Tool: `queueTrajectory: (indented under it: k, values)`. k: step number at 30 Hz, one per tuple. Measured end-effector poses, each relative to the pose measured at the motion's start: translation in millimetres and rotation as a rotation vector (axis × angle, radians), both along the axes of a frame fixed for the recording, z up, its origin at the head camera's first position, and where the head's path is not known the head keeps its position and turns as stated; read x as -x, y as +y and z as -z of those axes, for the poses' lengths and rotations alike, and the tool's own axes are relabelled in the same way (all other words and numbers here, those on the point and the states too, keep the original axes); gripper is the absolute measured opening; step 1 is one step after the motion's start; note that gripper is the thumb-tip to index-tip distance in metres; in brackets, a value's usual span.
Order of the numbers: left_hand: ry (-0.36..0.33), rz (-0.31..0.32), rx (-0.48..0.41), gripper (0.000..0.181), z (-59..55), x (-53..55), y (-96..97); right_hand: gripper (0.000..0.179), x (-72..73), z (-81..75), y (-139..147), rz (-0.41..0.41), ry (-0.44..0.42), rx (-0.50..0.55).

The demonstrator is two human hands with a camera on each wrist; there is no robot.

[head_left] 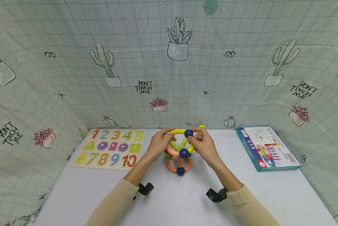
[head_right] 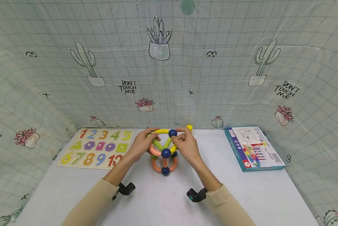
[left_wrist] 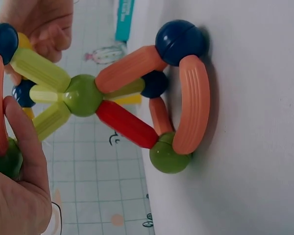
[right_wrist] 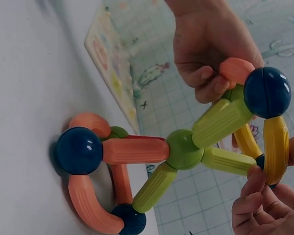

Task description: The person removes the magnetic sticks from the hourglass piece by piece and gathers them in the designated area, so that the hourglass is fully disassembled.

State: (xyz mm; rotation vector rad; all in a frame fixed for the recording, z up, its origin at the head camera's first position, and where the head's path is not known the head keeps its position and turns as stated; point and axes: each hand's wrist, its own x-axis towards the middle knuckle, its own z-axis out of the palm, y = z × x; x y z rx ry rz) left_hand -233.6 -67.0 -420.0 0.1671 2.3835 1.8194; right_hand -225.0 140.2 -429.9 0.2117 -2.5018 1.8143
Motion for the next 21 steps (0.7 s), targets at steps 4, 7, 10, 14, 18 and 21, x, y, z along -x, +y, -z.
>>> queueTrajectory:
  k: [4,7,10,14,18,21]
  values:
    - [0.020,-0.014,0.020,0.039,1.8,-0.8,2.5,0.040,0.5,-0.3,-2.2,0.002,0.006,0.010]
    - [0.032,-0.033,0.023,0.038,2.7,-1.5,3.1,0.039,0.7,-0.5,-3.4,0.005,0.013,0.013]
    - [0.048,-0.057,0.039,0.038,3.8,-1.8,3.9,0.038,1.1,-0.3,-4.3,0.010,0.021,0.017]
    - [0.059,-0.080,0.052,0.037,4.3,-2.8,5.8,0.037,1.5,0.4,-5.3,0.025,0.032,0.013]
    - [0.060,-0.098,0.052,0.036,4.1,-3.4,7.1,0.036,1.3,0.4,-6.3,0.043,0.038,0.010]
    - [0.059,-0.109,0.054,0.036,3.8,-3.3,7.7,0.035,1.5,0.5,-6.8,0.051,0.041,0.014]
